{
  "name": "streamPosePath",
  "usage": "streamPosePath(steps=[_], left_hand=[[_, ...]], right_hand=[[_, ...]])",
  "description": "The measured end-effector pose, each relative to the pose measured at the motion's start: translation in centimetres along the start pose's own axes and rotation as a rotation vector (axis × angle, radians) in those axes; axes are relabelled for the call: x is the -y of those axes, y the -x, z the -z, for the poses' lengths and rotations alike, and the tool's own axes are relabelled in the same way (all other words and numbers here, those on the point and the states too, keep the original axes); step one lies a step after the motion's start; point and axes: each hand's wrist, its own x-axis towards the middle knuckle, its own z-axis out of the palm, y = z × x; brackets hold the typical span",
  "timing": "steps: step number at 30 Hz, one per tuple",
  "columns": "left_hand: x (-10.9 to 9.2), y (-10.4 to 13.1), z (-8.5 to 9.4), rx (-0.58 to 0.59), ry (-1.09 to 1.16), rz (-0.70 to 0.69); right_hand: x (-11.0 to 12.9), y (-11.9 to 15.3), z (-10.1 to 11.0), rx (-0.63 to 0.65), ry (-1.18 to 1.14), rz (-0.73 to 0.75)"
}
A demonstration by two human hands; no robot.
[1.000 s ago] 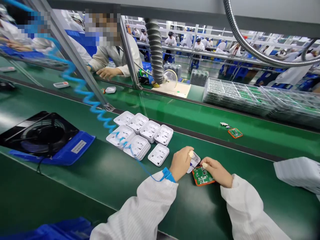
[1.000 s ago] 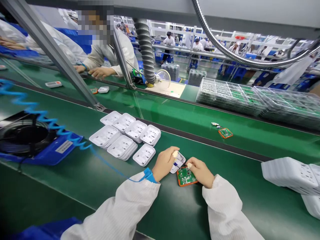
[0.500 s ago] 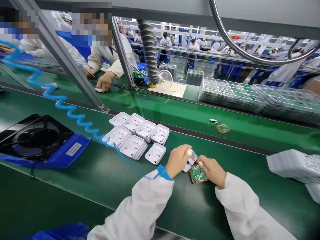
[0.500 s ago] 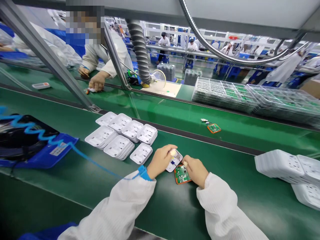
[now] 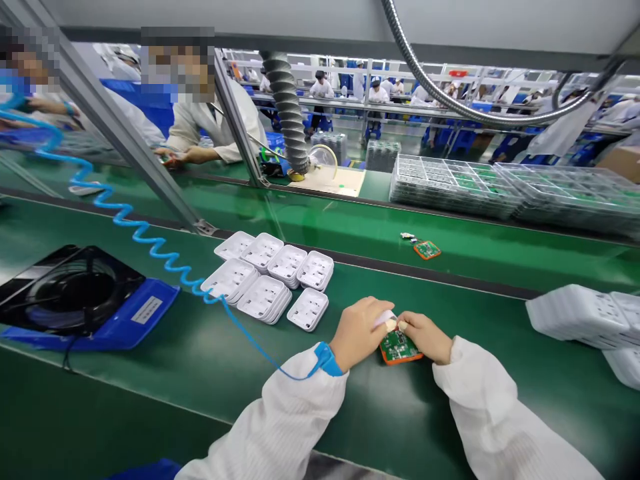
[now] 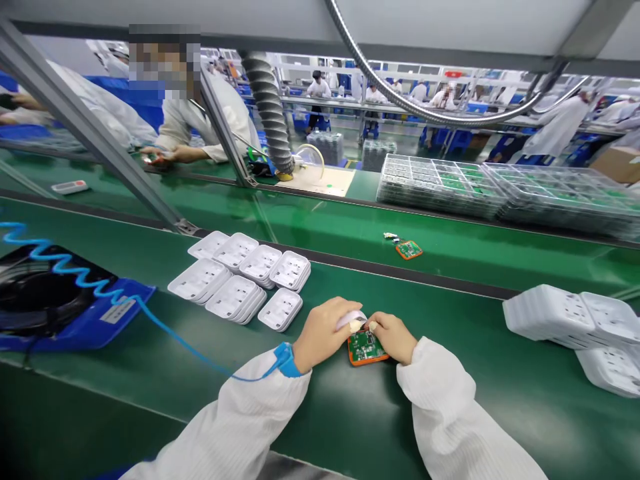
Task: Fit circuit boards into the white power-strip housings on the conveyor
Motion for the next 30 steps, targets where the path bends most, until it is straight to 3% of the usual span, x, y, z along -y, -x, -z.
streamPosePath(steps=[7,9,14,17,20,23,26,28,30], left_hand=[[-3.1,0.3,0.2,0.23,-0.351,-0.308],[-3.0,-0.3,0.3,0.261,-0.35,-0.296],[-0.6,-2.1,0.4,0.133,-0.117,-0.007],[0.3,-2.3,0.3,0.107,-0.087,0.058],[0.1,-2.4,-0.2,0.151,-0.194,-0.015],[-0.7,-3.4,-1.0,0.328,-0.29,-0.208],[-1.4,-4.7,-1.6,0.423,-0.24,-0.303],[-1.7,-4.8,-1.6,0.366,-0.092,-0.298],[-1.9,-3.8,-1.3,0.216,0.055,-0.231]], right_hand=[[-0.2,0.4,-0.1,-0.038,0.165,0.059],[0.0,0.9,0.0,-0.016,0.196,0.069],[1.0,2.1,1.1,-0.026,0.221,0.028],[1.0,2.7,1.4,-0.009,0.189,0.052],[0.1,3.2,1.5,0.055,0.17,0.113],[-0.6,3.7,2.0,0.18,0.115,0.14],[-0.7,3.6,2.7,0.084,-0.029,0.148],[-0.4,3.3,2.8,-0.025,-0.073,0.17],[-0.2,2.8,2.6,-0.103,-0.011,0.161]])
